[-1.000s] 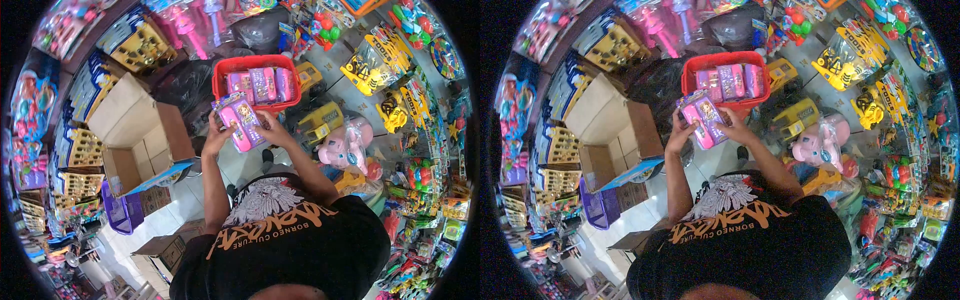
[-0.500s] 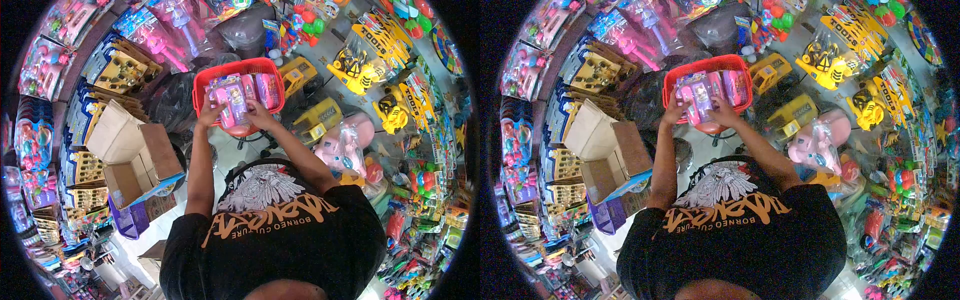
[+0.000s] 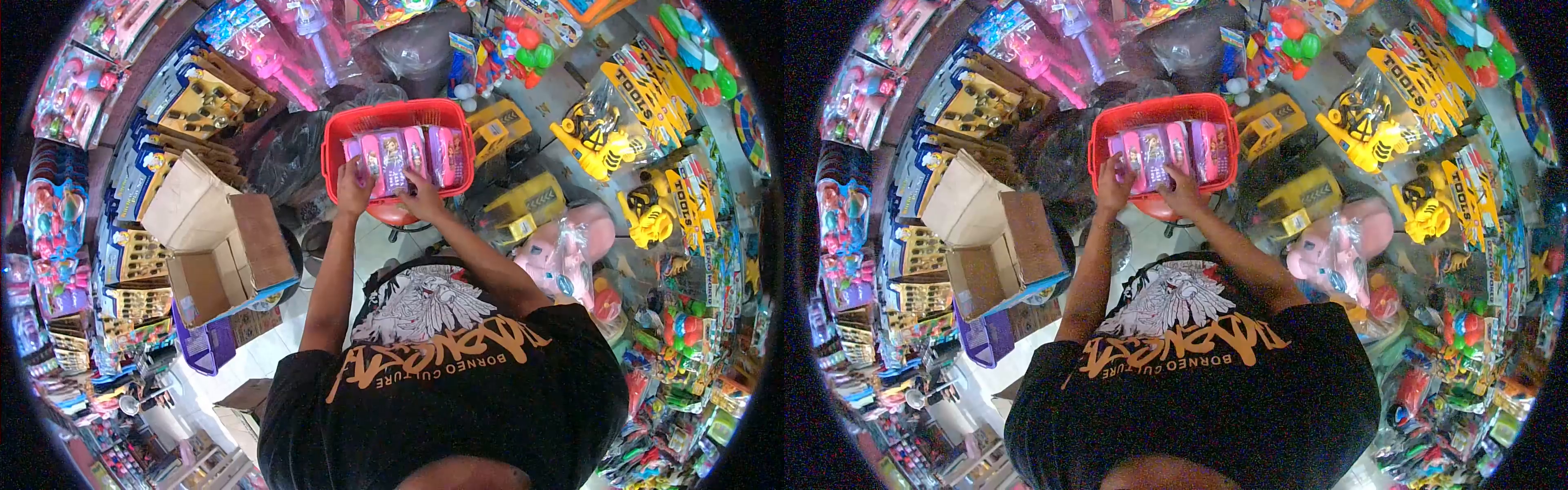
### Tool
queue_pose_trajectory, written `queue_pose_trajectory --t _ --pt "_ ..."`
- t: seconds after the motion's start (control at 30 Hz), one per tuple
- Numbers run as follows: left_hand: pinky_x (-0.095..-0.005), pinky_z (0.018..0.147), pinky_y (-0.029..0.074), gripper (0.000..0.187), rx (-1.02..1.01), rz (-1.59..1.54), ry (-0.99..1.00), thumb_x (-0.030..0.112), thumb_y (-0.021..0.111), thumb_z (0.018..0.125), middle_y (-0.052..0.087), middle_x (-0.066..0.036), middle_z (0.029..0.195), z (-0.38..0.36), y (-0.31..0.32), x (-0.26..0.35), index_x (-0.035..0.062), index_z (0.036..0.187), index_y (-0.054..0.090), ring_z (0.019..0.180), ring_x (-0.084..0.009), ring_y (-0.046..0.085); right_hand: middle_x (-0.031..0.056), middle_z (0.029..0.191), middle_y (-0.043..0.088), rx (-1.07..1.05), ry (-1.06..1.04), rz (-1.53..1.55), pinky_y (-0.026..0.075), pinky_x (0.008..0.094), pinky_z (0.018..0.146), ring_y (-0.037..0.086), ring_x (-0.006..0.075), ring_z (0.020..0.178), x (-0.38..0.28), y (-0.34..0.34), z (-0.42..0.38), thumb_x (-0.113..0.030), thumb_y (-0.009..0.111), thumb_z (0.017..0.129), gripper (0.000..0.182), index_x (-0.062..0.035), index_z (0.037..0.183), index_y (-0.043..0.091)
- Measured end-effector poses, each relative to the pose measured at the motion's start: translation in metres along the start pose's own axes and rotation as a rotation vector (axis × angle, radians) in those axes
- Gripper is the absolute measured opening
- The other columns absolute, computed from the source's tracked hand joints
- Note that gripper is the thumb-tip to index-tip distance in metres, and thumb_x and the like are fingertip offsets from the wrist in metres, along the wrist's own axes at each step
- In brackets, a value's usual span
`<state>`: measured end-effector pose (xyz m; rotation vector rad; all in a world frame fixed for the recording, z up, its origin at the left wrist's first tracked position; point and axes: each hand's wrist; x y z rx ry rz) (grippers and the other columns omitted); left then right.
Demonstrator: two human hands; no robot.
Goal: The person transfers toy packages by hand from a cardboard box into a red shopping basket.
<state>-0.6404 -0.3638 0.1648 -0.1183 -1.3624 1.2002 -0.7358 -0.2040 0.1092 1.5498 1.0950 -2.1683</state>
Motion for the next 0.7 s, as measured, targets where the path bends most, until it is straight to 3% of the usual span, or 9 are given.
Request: queue_pose_trajectory --t 0.13,0.2,0.33,0.43,0.53,0.6,0.63,0.7 --pt "-0.0383 0.076 0.046 0.05 -0.009 0.001 -0.024 0.009 0.068 0.071 0.054 -0.016 0.093 -0.008 0.002 0.002 0.0018 0.116 0.05 0.086 -0.0301 0.054 0.0232 0.122 0.05 0.034 -0.084 -0.087 0.044 0.0341 0.089 0.054 0.0283 0.107 -0.002 0.001 -0.007 -0.021 0.066 0.078 0.052 -0.0024 0.123 0.048" --pt "-0.0381 0.076 0.046 0.049 0.021 -0.009 -0.004 0.01 0.068 0.071 0.054 -0.016 0.093 -0.009 0.007 -0.004 0.0021 0.116 0.051 0.085 -0.0298 0.054 0.0217 0.117 0.053 0.007 0.077 0.089 0.044 0.0328 0.088 0.054 0.0253 0.107 -0.009 -0.002 -0.008 -0.021 0.066 0.079 0.049 -0.0022 0.121 0.05" --pt "-0.0371 0.076 0.045 0.039 0.072 0.045 -0.014 0.013 0.068 0.075 0.055 -0.015 0.094 -0.012 0.0 -0.008 0.0023 0.11 0.055 0.085 -0.0282 0.054 0.0153 0.108 0.058 0.058 0.078 0.188 0.044 0.0307 0.085 0.056 0.0209 0.101 -0.018 -0.013 -0.016 -0.019 0.065 0.08 0.038 -0.001 0.112 0.055" --pt "-0.0358 0.077 0.044 0.032 0.163 -0.09 -0.134 0.017 0.067 0.076 0.056 -0.014 0.094 -0.012 -0.018 -0.002 0.0025 0.103 0.057 0.086 -0.0261 0.053 0.0034 0.089 0.059 0.251 0.158 0.306 0.044 0.0264 0.076 0.055 0.0122 0.081 -0.017 -0.034 -0.021 -0.013 0.061 0.083 0.017 -0.001 0.095 0.057" --pt "-0.0347 0.078 0.043 0.027 0.249 -0.053 -0.171 0.019 0.066 0.078 0.057 -0.011 0.093 -0.006 -0.03 -0.029 0.0021 0.097 0.058 0.088 -0.0247 0.052 0.0019 0.086 0.059 0.41 0.189 0.191 0.043 0.0244 0.075 0.054 0.0101 0.078 0.002 -0.066 -0.024 -0.014 0.058 0.085 0.015 -0.0033 0.096 0.058" --pt "-0.0341 0.08 0.043 0.03 0.223 0.033 -0.086 0.022 0.066 0.079 0.056 -0.011 0.095 0.0 -0.035 -0.061 0.0029 0.1 0.058 0.086 -0.0233 0.052 0.0046 0.087 0.06 0.478 0.254 0.186 0.044 0.0273 0.075 0.055 0.014 0.081 0.027 -0.08 -0.025 -0.015 0.06 0.084 0.015 -0.0031 0.093 0.058" --pt "-0.0348 0.081 0.042 0.032 0.222 -0.021 -0.16 0.025 0.066 0.079 0.053 -0.011 0.102 0.004 -0.035 -0.073 0.0046 0.102 0.058 0.086 -0.0249 0.052 0.0073 0.087 0.061 0.535 0.309 0.186 0.045 0.0303 0.076 0.057 0.0179 0.084 0.039 -0.085 -0.026 -0.017 0.062 0.083 0.017 -0.0028 0.091 0.059" --pt "-0.0355 0.082 0.042 0.035 0.2 -0.094 -0.229 0.029 0.067 0.079 0.051 -0.012 0.11 0.012 -0.028 -0.081 0.0062 0.104 0.058 0.087 -0.0266 0.052 0.0078 0.088 0.061 0.55 0.297 0.231 0.044 0.0295 0.078 0.057 0.0182 0.085 0.041 -0.096 -0.029 -0.017 0.058 0.086 0.015 -0.0039 0.092 0.059"
Point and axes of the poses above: each hand's wrist, its own z-axis towards the middle knuckle, its own y-axis out of the palm, x = y × z
